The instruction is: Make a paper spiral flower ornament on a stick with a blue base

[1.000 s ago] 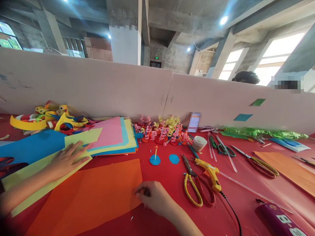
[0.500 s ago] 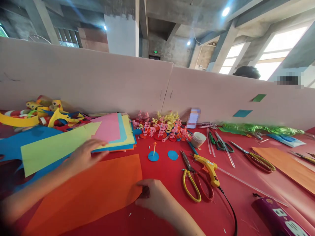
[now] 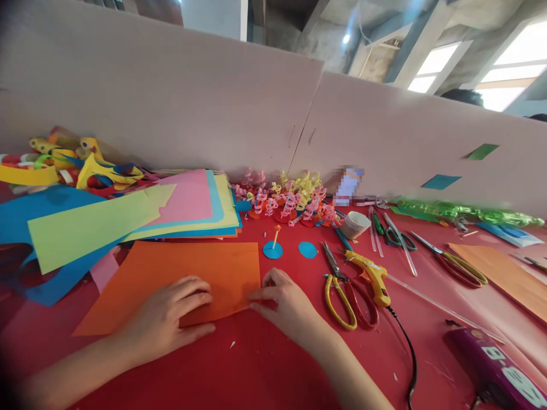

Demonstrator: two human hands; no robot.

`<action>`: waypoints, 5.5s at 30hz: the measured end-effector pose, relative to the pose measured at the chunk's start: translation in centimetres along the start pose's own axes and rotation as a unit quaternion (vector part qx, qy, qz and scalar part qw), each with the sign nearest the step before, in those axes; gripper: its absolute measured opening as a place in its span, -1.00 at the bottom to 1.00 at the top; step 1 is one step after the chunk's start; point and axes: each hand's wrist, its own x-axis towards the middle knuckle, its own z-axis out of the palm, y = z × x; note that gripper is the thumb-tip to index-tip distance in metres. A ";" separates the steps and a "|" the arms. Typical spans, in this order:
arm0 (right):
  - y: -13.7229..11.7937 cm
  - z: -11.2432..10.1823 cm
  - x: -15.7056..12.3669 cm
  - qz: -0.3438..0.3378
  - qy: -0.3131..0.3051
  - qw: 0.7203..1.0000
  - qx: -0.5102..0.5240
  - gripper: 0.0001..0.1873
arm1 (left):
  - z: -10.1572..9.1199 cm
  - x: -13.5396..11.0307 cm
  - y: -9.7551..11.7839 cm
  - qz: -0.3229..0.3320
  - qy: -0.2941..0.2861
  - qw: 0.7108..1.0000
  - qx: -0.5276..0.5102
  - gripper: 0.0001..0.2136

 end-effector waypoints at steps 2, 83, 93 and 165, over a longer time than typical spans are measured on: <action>0.1 0.0 0.0 -0.039 -0.002 0.999 -0.013 -0.84 | 0.0 -0.1 0.4 0.019 -0.009 1.000 -0.011 -0.77; -1.9 0.7 -0.2 0.098 0.031 0.994 0.032 -0.72 | -0.7 0.1 0.6 0.041 -0.095 0.995 0.005 -0.64; -3.7 2.9 0.2 0.148 0.108 0.979 -0.087 -0.58 | -0.2 -0.3 0.3 0.093 -0.037 0.993 0.060 -0.64; -3.7 3.3 -1.2 -0.212 -0.063 0.961 -0.169 -0.37 | -5.5 0.2 0.2 -0.170 -0.321 0.927 -0.094 -0.92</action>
